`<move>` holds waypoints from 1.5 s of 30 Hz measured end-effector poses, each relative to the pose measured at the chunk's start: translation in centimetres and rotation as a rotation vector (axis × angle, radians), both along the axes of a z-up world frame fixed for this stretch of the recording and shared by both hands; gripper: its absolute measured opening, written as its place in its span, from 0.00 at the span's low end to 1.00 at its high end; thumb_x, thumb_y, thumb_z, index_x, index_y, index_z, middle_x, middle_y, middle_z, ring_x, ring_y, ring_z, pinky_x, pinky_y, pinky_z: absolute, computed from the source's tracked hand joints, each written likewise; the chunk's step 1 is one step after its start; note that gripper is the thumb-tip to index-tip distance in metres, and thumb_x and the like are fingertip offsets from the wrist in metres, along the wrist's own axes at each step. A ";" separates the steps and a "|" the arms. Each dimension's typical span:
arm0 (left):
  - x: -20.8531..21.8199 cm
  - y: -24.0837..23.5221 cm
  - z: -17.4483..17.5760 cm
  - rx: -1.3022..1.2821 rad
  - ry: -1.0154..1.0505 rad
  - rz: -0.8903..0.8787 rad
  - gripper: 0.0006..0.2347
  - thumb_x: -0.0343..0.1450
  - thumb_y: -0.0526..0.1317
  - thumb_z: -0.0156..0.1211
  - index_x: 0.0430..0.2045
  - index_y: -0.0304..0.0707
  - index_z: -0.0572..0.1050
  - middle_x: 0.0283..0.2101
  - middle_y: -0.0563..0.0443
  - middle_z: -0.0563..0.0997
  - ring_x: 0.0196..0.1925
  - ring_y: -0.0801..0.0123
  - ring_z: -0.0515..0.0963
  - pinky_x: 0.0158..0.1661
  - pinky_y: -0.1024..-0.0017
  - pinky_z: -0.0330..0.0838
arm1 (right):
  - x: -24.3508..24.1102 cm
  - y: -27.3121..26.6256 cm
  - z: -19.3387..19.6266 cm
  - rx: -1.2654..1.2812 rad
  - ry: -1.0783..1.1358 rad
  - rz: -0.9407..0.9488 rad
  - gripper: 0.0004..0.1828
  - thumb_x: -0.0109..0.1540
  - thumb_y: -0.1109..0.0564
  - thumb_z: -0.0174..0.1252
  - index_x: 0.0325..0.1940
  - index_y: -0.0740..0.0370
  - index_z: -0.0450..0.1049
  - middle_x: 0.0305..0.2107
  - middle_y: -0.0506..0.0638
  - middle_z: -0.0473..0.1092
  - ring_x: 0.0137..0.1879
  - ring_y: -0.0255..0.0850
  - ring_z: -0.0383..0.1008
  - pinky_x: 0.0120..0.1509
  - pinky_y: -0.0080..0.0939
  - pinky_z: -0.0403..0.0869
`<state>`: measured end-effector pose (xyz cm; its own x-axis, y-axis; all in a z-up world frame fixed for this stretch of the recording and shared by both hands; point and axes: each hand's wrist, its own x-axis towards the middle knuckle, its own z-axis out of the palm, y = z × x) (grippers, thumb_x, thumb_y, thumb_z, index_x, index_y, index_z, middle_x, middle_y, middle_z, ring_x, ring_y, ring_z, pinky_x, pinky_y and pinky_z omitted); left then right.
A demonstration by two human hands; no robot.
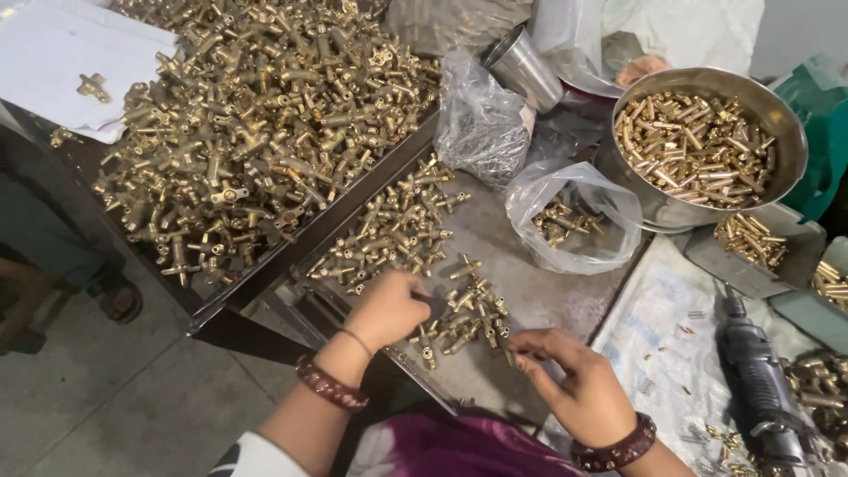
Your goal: Inspecting and sorting brass valve components into a plastic bag at a workbench.
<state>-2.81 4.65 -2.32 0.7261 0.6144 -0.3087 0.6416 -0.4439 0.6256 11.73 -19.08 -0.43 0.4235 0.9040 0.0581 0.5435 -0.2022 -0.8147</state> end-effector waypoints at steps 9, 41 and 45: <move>-1.0 -1.0 0.1 0.091 -0.129 0.153 0.13 0.64 0.37 0.63 0.42 0.40 0.81 0.39 0.41 0.84 0.42 0.54 0.84 0.46 0.60 0.76 | -2.2 2.2 1.5 0.083 -0.254 0.200 0.14 0.58 0.56 0.64 0.48 0.58 0.78 0.44 0.51 0.78 0.48 0.49 0.80 0.51 0.43 0.78; 0.0 -8.5 0.3 -0.799 -0.755 -0.097 0.17 0.68 0.24 0.52 0.51 0.33 0.76 0.38 0.54 0.82 0.39 0.80 0.80 0.41 0.81 0.75 | 0.4 -0.2 -4.0 0.106 1.226 -0.134 0.22 0.69 0.46 0.45 0.30 0.66 0.66 0.19 0.50 0.62 0.26 0.46 0.70 0.33 0.46 0.71; -0.3 -8.7 -0.3 -0.790 -0.656 -0.038 0.13 0.72 0.28 0.52 0.48 0.32 0.78 0.31 0.54 0.83 0.32 0.80 0.81 0.32 0.81 0.72 | 0.5 -0.6 -4.7 0.127 1.037 -0.106 0.22 0.71 0.48 0.45 0.31 0.67 0.67 0.21 0.52 0.66 0.28 0.42 0.69 0.36 0.42 0.70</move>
<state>-3.10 -4.00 -2.60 0.9122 0.3811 -0.1505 0.0624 0.2338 0.9703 12.24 -19.64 -5.09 0.3967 0.8721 -0.2863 -0.4482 -0.0882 -0.8896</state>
